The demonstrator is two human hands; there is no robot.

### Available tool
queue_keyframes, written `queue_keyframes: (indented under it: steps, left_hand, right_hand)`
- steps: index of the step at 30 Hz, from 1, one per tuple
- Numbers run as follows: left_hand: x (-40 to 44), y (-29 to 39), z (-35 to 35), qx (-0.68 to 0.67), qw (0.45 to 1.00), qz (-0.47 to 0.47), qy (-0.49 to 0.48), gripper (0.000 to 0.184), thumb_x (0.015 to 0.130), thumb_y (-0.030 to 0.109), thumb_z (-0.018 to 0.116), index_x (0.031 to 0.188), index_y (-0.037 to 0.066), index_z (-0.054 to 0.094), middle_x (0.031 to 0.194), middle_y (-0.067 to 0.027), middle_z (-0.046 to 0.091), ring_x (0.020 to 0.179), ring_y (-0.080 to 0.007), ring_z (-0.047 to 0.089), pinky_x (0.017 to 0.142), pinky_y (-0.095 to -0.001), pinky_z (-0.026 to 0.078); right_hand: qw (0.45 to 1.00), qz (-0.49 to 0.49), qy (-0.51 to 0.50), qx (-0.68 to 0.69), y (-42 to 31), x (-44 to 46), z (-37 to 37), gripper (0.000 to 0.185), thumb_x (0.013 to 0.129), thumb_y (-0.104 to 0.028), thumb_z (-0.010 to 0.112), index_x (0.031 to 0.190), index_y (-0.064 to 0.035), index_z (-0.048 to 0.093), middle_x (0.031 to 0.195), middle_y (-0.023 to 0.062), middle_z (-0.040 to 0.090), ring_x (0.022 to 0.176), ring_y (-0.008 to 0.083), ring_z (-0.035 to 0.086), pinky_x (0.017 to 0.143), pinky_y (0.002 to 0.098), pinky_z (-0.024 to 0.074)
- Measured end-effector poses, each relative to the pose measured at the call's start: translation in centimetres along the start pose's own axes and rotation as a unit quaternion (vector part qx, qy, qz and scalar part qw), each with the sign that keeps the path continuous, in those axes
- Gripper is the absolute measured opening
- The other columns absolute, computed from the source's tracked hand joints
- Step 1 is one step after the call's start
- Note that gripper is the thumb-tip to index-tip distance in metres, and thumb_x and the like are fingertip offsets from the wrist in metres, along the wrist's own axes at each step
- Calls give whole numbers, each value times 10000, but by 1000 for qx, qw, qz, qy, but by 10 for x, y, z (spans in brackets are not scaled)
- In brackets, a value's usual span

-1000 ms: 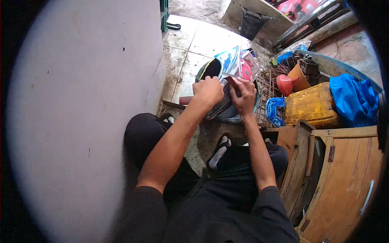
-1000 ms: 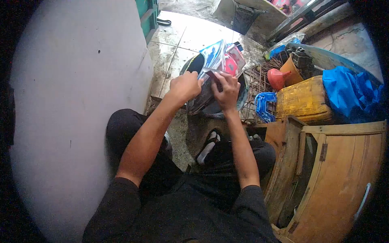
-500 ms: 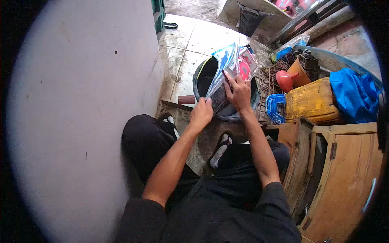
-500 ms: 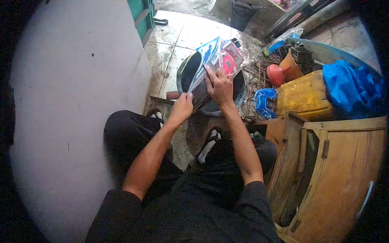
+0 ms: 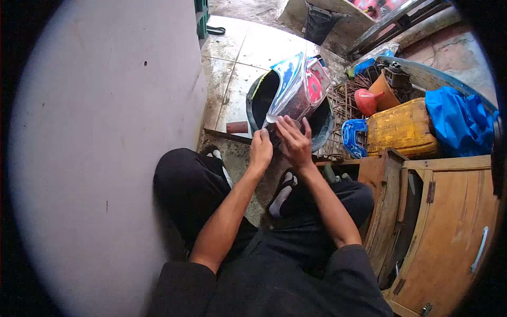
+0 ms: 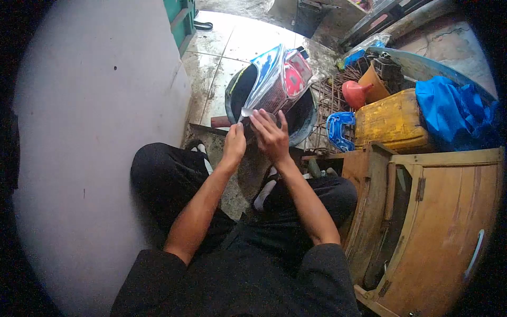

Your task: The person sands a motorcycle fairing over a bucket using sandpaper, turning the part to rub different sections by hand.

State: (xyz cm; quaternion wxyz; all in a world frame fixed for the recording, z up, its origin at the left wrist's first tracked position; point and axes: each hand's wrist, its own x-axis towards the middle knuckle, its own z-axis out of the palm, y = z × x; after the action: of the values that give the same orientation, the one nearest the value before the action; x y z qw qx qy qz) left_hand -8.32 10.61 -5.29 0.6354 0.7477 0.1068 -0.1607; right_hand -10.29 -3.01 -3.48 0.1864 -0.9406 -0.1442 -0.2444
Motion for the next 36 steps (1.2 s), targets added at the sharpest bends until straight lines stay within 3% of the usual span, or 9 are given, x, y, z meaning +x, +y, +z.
queue_keyframes:
  steps: [3,6,10,12,18,20,27,31,36]
  left_hand:
    - [-1,2,-2,15,1000,-10,10,509,1031,419,348,1130,-28,572,1102,-331,616,1064,-515,563,904,-516,438]
    - [2,-2,-4,15,1000,9,6,508,1030,420,349,1089,-26,585,1070,-324,621,1043,-520,562,892,-519,439]
    - [10,-3,4,23,1000,-2,21,541,1036,428,323,1042,-36,602,1066,-317,627,1050,-514,560,893,-516,436]
    - [11,-12,10,-114,992,9,47,565,1047,425,301,1047,-49,609,1073,-296,643,1056,-478,584,902,-494,438]
    - [6,-35,11,-151,986,13,76,497,1047,371,358,1051,-59,606,950,-223,652,876,-304,595,839,-413,445]
    - [6,-43,10,-134,988,19,77,469,1039,360,381,995,-53,599,865,-202,630,820,-266,569,796,-411,443]
    - [5,-29,5,-72,995,39,64,457,1035,351,384,934,-51,578,856,-253,627,781,-410,585,741,-471,443]
    - [5,-31,7,-78,993,59,67,448,1042,339,391,939,-56,575,843,-272,613,772,-425,578,725,-470,444]
    - [2,-27,0,-49,993,87,62,455,1048,348,404,936,-60,571,834,-271,605,758,-420,573,725,-469,443]
  right_hand:
    - [992,50,60,-101,25,31,-3,357,950,-162,531,1289,-137,638,1308,89,638,1258,215,578,1167,498,193]
    - [970,211,82,-83,48,67,-8,323,958,-167,541,1248,-101,667,1278,107,651,1199,235,613,1128,490,276]
    - [993,98,38,46,18,40,0,304,960,-179,561,1224,-87,680,1290,94,646,1226,237,596,1137,497,275]
    - [995,85,34,39,-8,6,13,309,953,-175,576,1235,-93,673,1305,84,637,1259,237,574,1169,531,212]
    - [984,120,66,-111,2,44,11,337,966,-191,540,1274,-114,653,1320,71,628,1294,253,541,1164,651,63]
    - [969,214,72,-102,24,75,8,355,968,-205,537,1294,-105,639,1326,82,622,1317,268,516,1152,670,35]
    - [979,175,77,-78,7,33,15,384,987,-222,529,1339,-86,599,1367,110,582,1332,281,498,1151,665,42]
    - [972,224,39,-62,-39,-23,22,402,984,-191,551,1367,-70,571,1400,114,558,1364,271,465,1160,635,55]
    - [960,221,98,-138,-20,37,28,370,1007,-210,489,1355,-115,571,1405,124,553,1358,302,462,1119,695,143]
